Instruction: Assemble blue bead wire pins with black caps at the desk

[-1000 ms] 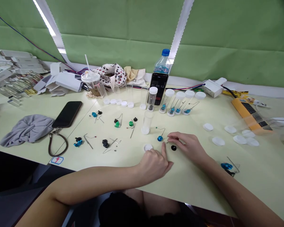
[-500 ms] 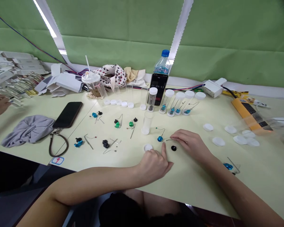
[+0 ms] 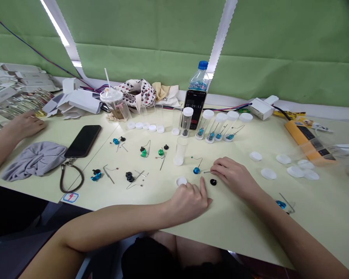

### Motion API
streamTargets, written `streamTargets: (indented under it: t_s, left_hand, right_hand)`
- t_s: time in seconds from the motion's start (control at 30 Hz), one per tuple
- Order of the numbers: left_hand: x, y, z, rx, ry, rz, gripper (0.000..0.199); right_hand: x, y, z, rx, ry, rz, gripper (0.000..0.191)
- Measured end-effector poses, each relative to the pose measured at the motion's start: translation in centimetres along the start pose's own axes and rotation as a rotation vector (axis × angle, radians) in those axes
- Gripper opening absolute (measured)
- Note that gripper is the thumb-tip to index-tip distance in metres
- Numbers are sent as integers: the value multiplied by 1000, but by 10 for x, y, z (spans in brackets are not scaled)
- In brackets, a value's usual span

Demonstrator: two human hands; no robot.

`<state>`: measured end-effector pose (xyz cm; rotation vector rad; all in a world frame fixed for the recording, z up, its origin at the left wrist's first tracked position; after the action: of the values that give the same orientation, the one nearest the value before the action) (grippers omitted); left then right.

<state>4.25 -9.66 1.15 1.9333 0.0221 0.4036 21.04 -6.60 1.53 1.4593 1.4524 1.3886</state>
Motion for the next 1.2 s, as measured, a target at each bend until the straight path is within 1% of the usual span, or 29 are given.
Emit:
streamTargets:
  t_s: [0.07,0.1,0.17,0.23,0.33,0.4,0.47,0.57,0.67,0.83,0.9,1.0,1.1,1.2]
  left_hand:
    - [0,7,-3,7,-114,109,51]
    - [-1,12,-7,-1,-143,163,48]
    - [-2,20,-20,-47,-138,261,40]
    - [-3,25,-36,-78,-91,314,28]
    - [-3,22,-57,-100,11,291,23]
    - [-4,14,-66,-145,107,220,23]
    - [-4,5,-67,-204,154,139,23]
    - [-3,-6,-62,-294,162,26,25]
    - [-1,-11,-57,-344,142,-36,25]
    - [7,-18,-63,-368,167,-130,23]
    - [11,-21,-64,-407,162,-133,22]
    - [17,-24,-65,-494,168,-92,21]
    - [21,-21,-67,-658,193,-2,20]
    - [24,-14,-74,-821,263,86,21]
  right_hand:
    - [0,0,1,40,-3,1,20]
    - [1,0,2,70,-15,-4,19]
    - [1,0,4,144,-51,-16,18]
    - [2,2,4,220,-90,-22,16]
    - [3,5,4,320,-147,-19,16]
    - [4,6,3,375,-181,-13,15]
    - [3,5,4,417,-208,0,14]
    - [3,4,5,458,-234,21,13]
    - [2,4,5,478,-240,32,13]
    - [2,7,4,499,-224,65,17]
    - [1,9,3,502,-226,68,17]
    - [0,13,0,504,-224,80,16]
    - [-1,18,-3,518,-224,125,16]
    - [-3,25,-4,555,-243,194,18]
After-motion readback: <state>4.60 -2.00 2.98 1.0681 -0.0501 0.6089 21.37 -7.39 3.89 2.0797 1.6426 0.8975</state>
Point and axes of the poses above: each hand's wrist, its own x-axis towards the middle knuckle, its own y-axis out of the back of the hand, z = x × y, the point moved 4 cm from there along x, towards the middle knuckle, and after that the axes turned 15 degrees about -y, right-handed, at the moved point
